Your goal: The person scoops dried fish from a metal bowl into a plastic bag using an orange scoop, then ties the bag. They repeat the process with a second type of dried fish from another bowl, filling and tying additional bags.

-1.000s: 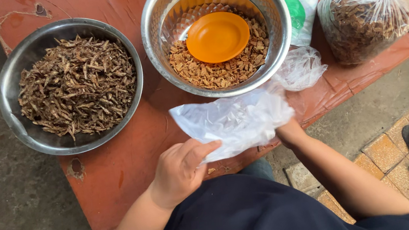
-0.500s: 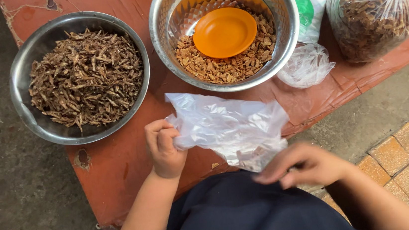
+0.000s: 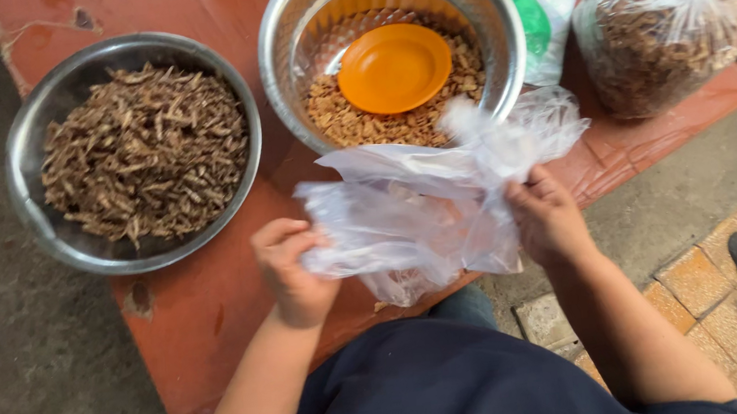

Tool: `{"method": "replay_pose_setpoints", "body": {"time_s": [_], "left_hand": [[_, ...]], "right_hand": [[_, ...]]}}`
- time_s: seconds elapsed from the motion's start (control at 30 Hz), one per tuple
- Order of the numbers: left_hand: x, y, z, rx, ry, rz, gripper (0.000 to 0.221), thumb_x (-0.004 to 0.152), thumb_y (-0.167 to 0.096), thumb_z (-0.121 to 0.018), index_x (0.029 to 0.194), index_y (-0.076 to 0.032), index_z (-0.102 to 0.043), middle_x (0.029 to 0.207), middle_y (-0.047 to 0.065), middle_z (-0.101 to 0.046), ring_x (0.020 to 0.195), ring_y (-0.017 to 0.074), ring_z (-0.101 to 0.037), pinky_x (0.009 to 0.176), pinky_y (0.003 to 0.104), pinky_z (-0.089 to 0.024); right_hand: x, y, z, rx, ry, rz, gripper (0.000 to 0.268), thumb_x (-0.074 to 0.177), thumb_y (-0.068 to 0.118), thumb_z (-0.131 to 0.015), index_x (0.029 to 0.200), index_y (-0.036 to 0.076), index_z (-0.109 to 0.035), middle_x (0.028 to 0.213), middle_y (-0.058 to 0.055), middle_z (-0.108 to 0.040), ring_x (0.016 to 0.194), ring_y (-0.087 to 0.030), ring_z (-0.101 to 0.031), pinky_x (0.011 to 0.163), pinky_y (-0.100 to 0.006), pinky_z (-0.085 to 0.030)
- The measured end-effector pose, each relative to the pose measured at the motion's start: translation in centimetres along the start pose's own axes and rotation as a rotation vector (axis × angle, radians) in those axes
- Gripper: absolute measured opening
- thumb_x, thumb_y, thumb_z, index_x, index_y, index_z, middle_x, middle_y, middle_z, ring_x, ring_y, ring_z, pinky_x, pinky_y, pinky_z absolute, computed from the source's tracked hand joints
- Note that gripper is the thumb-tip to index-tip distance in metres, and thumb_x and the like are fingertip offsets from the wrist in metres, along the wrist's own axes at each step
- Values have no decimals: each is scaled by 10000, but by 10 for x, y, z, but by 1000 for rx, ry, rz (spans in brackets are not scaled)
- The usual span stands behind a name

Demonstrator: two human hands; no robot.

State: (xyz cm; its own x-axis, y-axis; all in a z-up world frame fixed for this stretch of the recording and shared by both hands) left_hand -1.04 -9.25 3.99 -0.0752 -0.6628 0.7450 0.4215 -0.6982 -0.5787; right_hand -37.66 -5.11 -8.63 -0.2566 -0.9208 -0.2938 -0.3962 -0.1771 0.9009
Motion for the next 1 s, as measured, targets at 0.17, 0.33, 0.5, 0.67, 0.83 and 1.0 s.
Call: {"method": "replay_pose_setpoints", "body": {"time_s": [0.17,0.33,0.5,0.67,0.83,1.0], "left_hand": [[12,31,26,-1,48,217,300,852,73,-693,1099,-52,-577,1214,151,-566,1136,305,-592,960,393,-535],[3,64,35,25,111,461,331,795,154,-612,1079,-16,-607,1235,156,-583,1105,254,-624,916,337,-550],[-15,86,20,153,338,654,395,690,146,-649,1045,-26,-667,1071,109,-644,945,223,-644,830,330,-528],[-51,108,-1,79,539,953,451,659,123,-698,1074,-52,-701,1066,78,-686,753,201,-652,685,316,-529],[-94,128,3,-10,531,917,490,655,124,-733,1114,-41,-686,1115,69,-720,796,130,-662,744,264,-536],[-174,189,8,-179,530,1073,576,653,129,-769,1199,2,-638,1036,149,-749,772,159,-721,721,285,-578]], "right_hand": [[19,61,81,-26,-7,227,248,1099,10,-514,1329,16,-606,1228,-125,-683,1094,-200,-662,1027,-382,-520],[18,165,188,-38,-440,492,280,1125,2,-507,1401,42,-530,1358,-113,-659,1210,-216,-696,1061,-369,-620],[40,267,195,-94,-373,873,210,1179,-48,-486,1382,-5,-525,1162,-128,-640,976,-236,-647,821,-366,-552],[154,290,166,-301,-215,1036,235,1147,59,-506,1377,73,-462,1084,-59,-569,967,-178,-564,814,-319,-464],[325,181,152,-426,-150,803,595,1058,-20,-602,1577,64,-324,1488,-95,-541,1344,-234,-537,1159,-376,-441],[376,24,175,-944,-351,227,331,1013,295,-662,1105,-11,-578,1024,-235,-670,929,-314,-626,804,-418,-513]]}}
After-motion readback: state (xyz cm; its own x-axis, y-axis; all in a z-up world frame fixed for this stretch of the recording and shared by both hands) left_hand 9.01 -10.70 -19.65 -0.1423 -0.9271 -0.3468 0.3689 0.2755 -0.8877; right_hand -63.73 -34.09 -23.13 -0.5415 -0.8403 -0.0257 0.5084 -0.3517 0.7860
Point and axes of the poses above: each hand's wrist, its own x-axis towards the middle knuckle, its own z-axis out of the back of the hand, y = z × x, the point moved 10 cm from there along x, towards the middle knuckle
